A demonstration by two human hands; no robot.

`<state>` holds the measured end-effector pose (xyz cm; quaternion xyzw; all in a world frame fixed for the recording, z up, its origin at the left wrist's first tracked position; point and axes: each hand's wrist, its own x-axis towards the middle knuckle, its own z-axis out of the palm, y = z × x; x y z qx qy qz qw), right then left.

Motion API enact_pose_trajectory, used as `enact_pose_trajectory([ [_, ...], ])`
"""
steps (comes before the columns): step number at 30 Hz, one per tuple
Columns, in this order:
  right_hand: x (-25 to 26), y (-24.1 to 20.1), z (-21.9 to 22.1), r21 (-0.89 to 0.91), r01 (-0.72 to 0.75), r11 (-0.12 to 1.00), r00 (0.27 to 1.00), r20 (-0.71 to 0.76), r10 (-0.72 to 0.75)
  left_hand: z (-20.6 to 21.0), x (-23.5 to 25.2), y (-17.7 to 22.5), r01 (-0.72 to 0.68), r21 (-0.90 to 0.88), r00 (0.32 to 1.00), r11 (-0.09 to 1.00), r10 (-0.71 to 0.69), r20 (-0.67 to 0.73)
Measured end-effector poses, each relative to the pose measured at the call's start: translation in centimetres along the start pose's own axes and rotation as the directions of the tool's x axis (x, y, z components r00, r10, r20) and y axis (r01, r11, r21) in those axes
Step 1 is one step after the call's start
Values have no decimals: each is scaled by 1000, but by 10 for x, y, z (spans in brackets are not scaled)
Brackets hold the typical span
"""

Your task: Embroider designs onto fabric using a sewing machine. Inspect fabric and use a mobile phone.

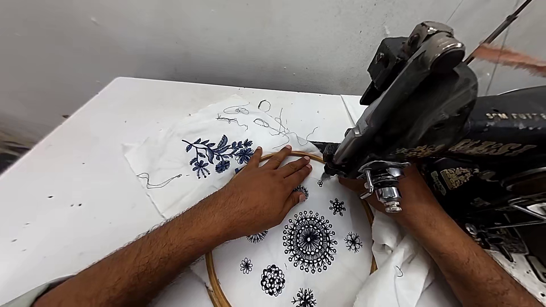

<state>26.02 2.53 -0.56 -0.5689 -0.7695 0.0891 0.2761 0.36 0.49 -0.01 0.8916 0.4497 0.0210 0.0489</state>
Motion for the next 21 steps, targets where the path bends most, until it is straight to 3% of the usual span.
enact_pose_trajectory([
  [21,1,-2,-2,-3,14,1000,1000,-9,-14,3,2,-2,-13,-3,1000,1000,13,-26],
])
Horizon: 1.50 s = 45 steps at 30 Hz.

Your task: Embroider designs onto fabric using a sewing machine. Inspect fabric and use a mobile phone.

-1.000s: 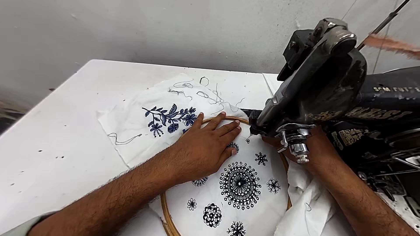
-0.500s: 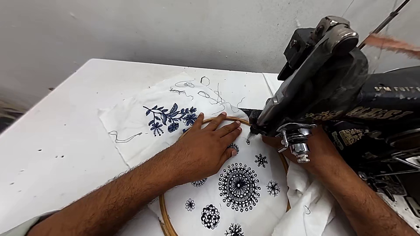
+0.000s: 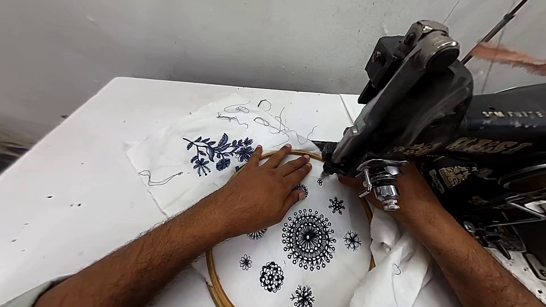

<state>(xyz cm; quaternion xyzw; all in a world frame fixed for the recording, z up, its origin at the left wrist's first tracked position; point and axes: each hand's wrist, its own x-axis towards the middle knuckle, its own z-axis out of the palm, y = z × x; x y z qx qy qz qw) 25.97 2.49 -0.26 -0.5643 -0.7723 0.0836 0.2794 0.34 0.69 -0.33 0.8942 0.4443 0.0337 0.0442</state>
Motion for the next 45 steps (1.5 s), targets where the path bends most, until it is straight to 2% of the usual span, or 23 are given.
enact_pose_trajectory([
  [6,0,0,-1,-1,-16,1000,999,40,16,-4,-2,2,9,-2,999,1000,-9,43],
  [12,2,1,-1,-4,-1,1000,1000,21,1,3,0,1,-5,-8,1000,1000,5,-21],
  [17,-1,-2,0,20,-40,999,999,33,40,-3,-2,1,7,-1,999,1000,-7,34],
  [25,-2,0,5,36,-16,999,1000,20,15,-6,-5,0,32,2,998,999,-32,52],
  [30,0,0,2,21,-35,999,999,36,34,-2,-2,1,18,2,1000,1000,-18,18],
  [33,1,0,3,-5,-32,999,999,44,32,-4,-3,1,20,1,999,1000,-20,44],
  [38,-1,-4,1,30,-77,997,996,45,76,-3,-2,0,32,-2,999,999,-32,31],
  [45,-1,0,5,18,-1,1000,1000,17,1,-5,-4,-1,29,-3,999,1000,-29,46],
])
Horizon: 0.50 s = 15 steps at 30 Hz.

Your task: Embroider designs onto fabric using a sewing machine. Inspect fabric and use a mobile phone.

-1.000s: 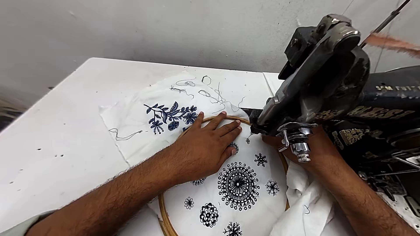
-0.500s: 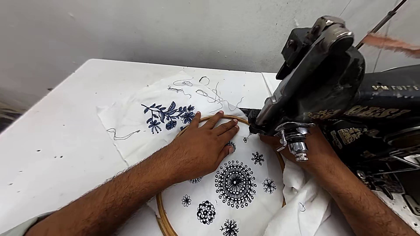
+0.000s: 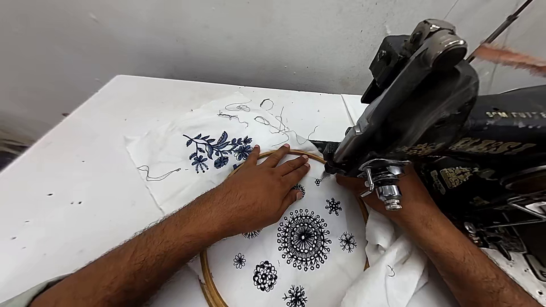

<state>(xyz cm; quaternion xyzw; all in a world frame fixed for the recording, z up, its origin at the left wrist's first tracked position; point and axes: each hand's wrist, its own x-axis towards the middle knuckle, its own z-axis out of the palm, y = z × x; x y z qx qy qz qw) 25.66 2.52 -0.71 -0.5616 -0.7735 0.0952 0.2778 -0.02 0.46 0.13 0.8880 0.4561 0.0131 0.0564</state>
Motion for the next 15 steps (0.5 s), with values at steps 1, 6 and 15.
enact_pose_trajectory([
  [1,-1,-2,-1,3,-16,1000,1000,7,16,1,1,-1,-3,0,1000,1000,3,-10],
  [6,1,0,-5,10,-36,999,999,28,36,2,2,3,-14,4,1000,1000,14,-19],
  [15,3,-1,-4,-13,-56,998,998,33,57,3,3,2,-15,6,999,1000,15,-31],
])
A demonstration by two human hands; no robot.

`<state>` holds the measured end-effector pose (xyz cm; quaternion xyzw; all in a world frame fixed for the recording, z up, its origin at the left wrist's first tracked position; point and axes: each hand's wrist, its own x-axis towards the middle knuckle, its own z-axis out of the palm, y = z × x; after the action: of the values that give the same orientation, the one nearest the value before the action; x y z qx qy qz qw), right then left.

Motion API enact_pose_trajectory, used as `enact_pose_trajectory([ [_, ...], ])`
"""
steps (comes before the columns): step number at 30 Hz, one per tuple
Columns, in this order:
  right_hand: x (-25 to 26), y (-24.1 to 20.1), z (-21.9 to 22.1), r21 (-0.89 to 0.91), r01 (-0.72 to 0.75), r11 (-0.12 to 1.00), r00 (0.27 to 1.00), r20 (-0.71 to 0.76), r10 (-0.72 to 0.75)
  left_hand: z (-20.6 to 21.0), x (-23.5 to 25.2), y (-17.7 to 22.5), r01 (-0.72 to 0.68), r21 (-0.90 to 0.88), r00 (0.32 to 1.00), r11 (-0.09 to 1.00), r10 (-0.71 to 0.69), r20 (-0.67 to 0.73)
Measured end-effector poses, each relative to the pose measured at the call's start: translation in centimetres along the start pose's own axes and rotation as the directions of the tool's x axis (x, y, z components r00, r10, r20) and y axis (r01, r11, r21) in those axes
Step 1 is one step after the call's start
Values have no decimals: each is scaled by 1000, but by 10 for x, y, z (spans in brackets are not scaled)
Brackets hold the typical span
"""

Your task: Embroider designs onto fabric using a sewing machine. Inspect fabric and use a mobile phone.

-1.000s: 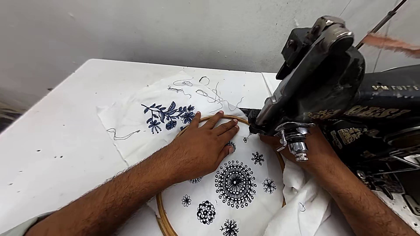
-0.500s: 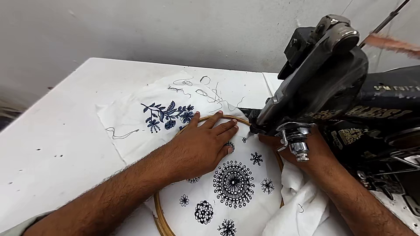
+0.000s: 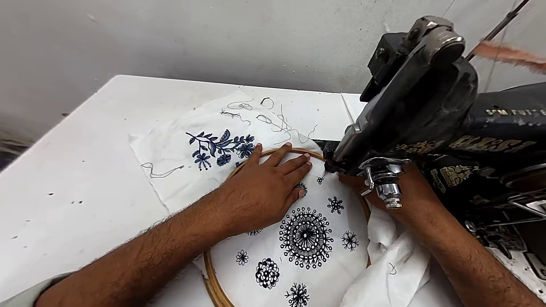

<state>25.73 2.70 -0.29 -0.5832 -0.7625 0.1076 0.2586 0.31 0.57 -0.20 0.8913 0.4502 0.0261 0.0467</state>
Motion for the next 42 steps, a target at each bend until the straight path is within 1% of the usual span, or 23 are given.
enact_pose_trajectory([
  [3,0,4,3,-5,72,997,997,-23,-72,-3,-2,0,5,4,1000,1000,-5,27],
  [6,-2,2,4,23,54,998,998,-30,-53,-3,-1,-2,18,3,999,1000,-18,27],
  [10,-3,0,1,5,39,999,999,-24,-39,0,0,-1,6,2,1000,1000,-6,-1],
  [16,-4,2,7,36,18,999,999,-42,-17,-3,-1,-3,25,0,999,1000,-25,22],
  [19,-4,2,7,44,22,999,999,-50,-20,-1,0,-4,23,-4,1000,1000,-23,-3],
  [23,-4,-1,1,28,-4,1000,1000,-21,4,0,1,-2,12,-2,1000,1000,-12,-10],
  [26,-3,2,6,16,28,999,999,-41,-27,-2,-1,-2,16,-4,1000,1000,-16,15],
  [29,-3,3,8,43,52,998,997,-58,-49,-1,0,-5,18,-5,1000,1000,-18,-6],
  [33,-4,-2,2,44,-3,999,999,-41,5,2,1,-2,11,-4,1000,1000,-11,-17],
  [35,-5,0,3,27,37,999,998,-59,-35,0,0,-1,12,-8,1000,1000,-12,-4],
  [38,-4,3,8,56,78,995,994,-82,-74,1,0,-4,14,-12,1000,1000,-14,-14],
  [42,-2,2,4,48,44,998,998,-56,-42,2,1,-2,13,-3,1000,1000,-13,-28],
])
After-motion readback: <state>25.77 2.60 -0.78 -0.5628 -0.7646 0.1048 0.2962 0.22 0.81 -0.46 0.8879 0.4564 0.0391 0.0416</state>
